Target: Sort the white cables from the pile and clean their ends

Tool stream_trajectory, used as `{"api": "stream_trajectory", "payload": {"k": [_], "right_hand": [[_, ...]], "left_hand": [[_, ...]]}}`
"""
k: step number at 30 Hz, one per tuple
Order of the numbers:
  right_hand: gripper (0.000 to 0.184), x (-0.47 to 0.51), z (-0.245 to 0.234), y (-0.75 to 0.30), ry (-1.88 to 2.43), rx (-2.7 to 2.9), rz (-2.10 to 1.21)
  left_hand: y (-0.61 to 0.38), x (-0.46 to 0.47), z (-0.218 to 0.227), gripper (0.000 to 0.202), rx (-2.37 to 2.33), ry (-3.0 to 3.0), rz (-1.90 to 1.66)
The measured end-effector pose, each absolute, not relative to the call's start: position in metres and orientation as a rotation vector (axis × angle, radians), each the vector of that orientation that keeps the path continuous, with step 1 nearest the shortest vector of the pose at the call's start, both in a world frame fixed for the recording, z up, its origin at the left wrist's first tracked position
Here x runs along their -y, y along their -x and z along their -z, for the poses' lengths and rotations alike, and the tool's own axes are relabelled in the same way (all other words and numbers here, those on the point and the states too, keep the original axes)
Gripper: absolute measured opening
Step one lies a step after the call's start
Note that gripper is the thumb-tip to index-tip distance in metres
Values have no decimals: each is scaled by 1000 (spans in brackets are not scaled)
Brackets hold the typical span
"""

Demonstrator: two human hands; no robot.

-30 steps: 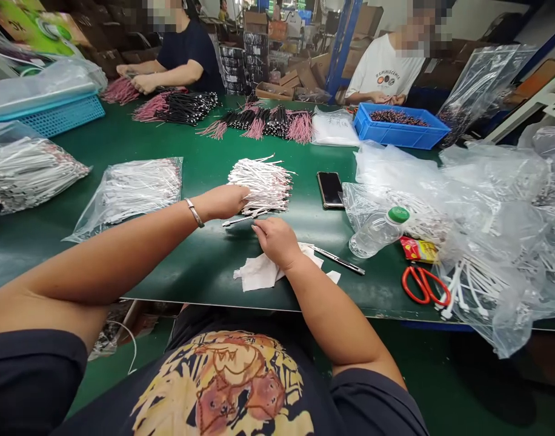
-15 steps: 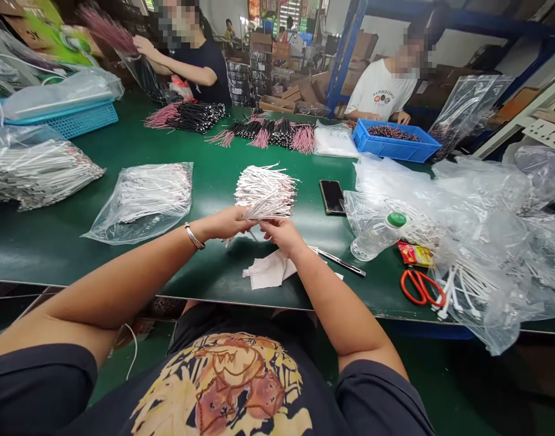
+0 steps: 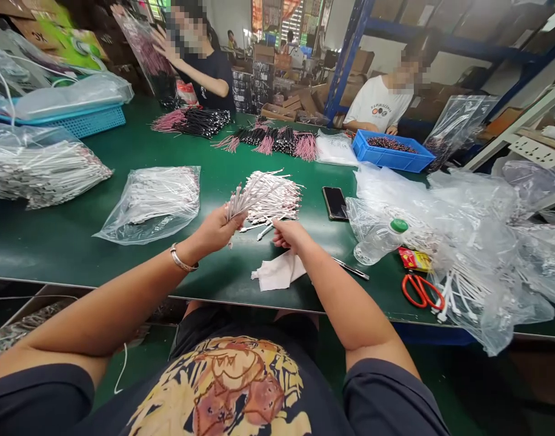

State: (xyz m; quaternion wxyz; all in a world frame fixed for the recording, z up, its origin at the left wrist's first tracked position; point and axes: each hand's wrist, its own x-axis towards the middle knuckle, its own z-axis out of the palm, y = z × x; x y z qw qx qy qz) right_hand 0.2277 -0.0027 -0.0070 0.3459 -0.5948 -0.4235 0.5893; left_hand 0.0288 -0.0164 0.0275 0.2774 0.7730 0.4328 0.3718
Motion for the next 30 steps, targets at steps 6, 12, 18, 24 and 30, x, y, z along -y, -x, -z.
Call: {"api": "stream_trajectory", "payload": {"k": [6,12,18,24,30], "right_hand": [[60,40,-25,-197,901,1285,-1617],[93,51,-34,-163,856,1456,-1489],[108,48,-24,-149,799,1569,-1161],[28,54,-31,-145,880,1755,-718],[36,61,-34,-157,802,1712,-706]], "left_hand": [[-17,42,-12,27,-1061,-2101,-964],[-16,49,6,24,-982,-2079,-911],[-17,48,11,19,-970,-2026,-964],[-23,46,12,17,-948,-1999,-999],[-17,54,-3,25,-942,-1927,-998]]}}
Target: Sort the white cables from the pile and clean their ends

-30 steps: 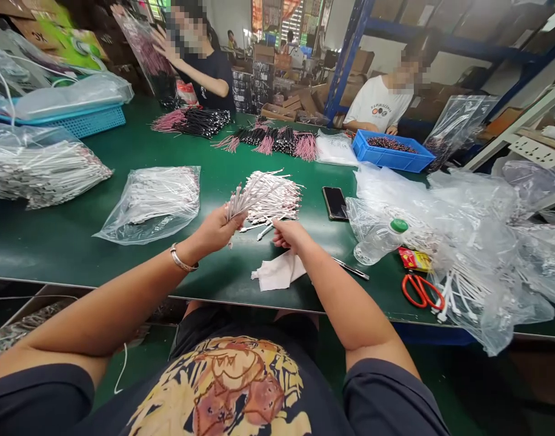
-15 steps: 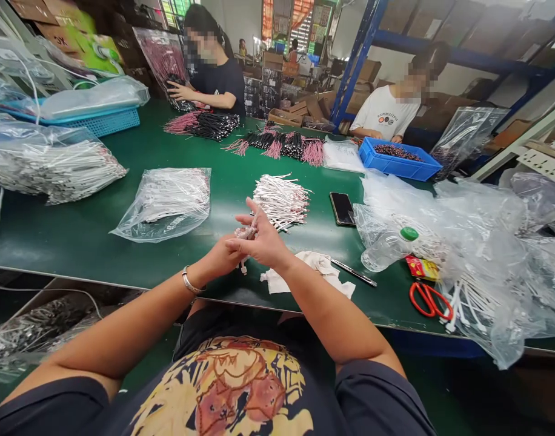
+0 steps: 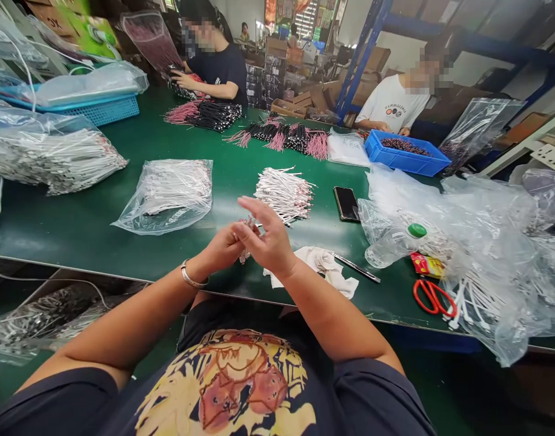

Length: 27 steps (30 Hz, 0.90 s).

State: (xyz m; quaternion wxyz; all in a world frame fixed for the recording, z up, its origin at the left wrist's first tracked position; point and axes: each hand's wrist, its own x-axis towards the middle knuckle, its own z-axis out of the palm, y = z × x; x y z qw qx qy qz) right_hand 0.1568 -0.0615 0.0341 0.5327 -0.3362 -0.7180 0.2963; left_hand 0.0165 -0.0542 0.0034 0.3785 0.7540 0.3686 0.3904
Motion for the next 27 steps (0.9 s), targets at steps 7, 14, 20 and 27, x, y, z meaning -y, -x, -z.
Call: {"api": "stream_trajectory", "payload": {"k": [7,14,20,27], "right_hand": [[44,55,24,-168,1091,1386,-1191],[73,67,16,-168,856,1669,-1457],[63,58,28,-158,905,1857,-1375],[40,90,10,-146,885,1953,-1537]], "left_hand": [[-9,56,-3,30,-979,-1747,-1025],[-4,67,-16,28,-995,-1750,-1095],[-1,75,-9,23,-1019,-1734,-1080],[1,105,-37,24,-824,-1686,-942]]}}
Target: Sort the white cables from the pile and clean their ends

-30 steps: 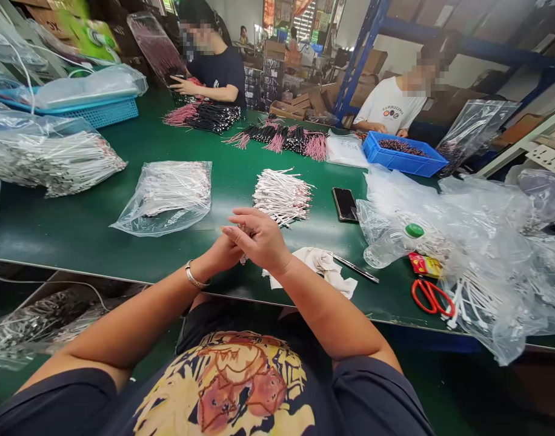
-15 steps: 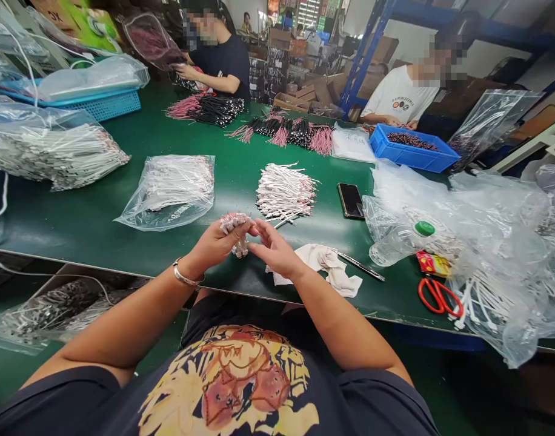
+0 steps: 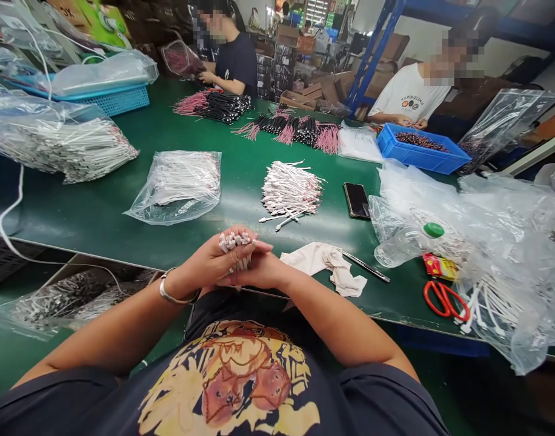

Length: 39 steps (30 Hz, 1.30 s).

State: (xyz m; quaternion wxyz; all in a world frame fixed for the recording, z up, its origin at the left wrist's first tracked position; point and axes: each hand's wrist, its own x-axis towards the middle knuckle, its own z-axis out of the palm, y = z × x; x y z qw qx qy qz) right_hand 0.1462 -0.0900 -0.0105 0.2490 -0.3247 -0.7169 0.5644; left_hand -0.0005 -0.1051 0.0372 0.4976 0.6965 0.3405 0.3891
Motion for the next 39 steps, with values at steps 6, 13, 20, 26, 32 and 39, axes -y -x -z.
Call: {"api": "stream_trajectory", "payload": {"k": [6,13,20,26,32,39], "right_hand": [[37,157,34,-136,609,1351,-2434],[39,190,72,-135,833,922,-2523],[44,195,82,-142,966,564,-2558],[43,197,85,-150,939,577,-2538],[39,199,87,-152,947,560,-2532],[47,198,84,-150,1028,501,-2482]], "left_hand": [[3,137,-24,22,-757,-1137,-738],[5,165,38,36,-818,-872,-601],[-8,192,47,44,-1228,-935,-617],[-11,204,52,40,-1228,-958,-769],[-9,209,69,43,-1122,-751,-745],[-5,209,74,45,-1147,-739,-857]]}}
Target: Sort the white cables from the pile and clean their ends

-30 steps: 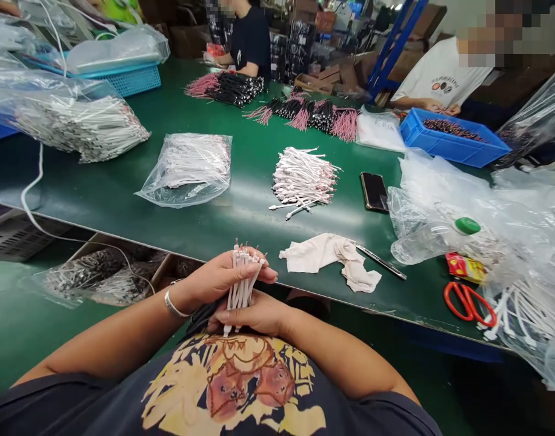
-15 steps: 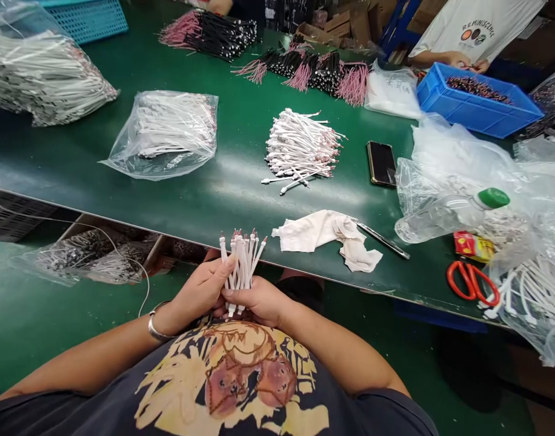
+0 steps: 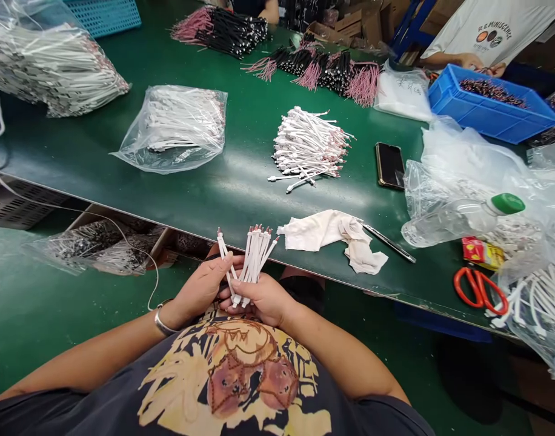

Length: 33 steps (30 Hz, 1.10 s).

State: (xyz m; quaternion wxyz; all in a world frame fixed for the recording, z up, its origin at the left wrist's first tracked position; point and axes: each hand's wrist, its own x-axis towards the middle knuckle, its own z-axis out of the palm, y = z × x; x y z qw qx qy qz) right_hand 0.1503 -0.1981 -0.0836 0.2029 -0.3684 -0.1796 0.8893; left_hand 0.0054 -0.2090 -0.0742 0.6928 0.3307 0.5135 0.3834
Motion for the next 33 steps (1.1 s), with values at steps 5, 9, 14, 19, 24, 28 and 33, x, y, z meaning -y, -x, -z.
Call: {"api": "stream_trajectory", "payload": {"k": [5,9,14,19,24,28,33], "right_hand": [[52,197,84,-148,1140,461,-2370],[51,197,84,-147,1126,481,-2377],[46,198,88,-150,1066,581,-2432],[42,199,91,-152,1021,571,-2425],[43,199,90,-153,1024,531,-2420],[45,197,89,-155,986,534,-2432],[43,195,87,-155,1020,552,-2434]], "left_hand": [[-1,209,77,43,-1225,-805,-943],[-5,206,71,42,-1179,-738,-863],[-13,199,68,36,-1037,-743,-742],[-17,197,71,34,-1101,-767,-781],[-18,202,74,34,-1088,-694,-814],[-17,204,76,34,-1154,-621,-884],[-21,199,72,33,-1124,-577,-861]]}}
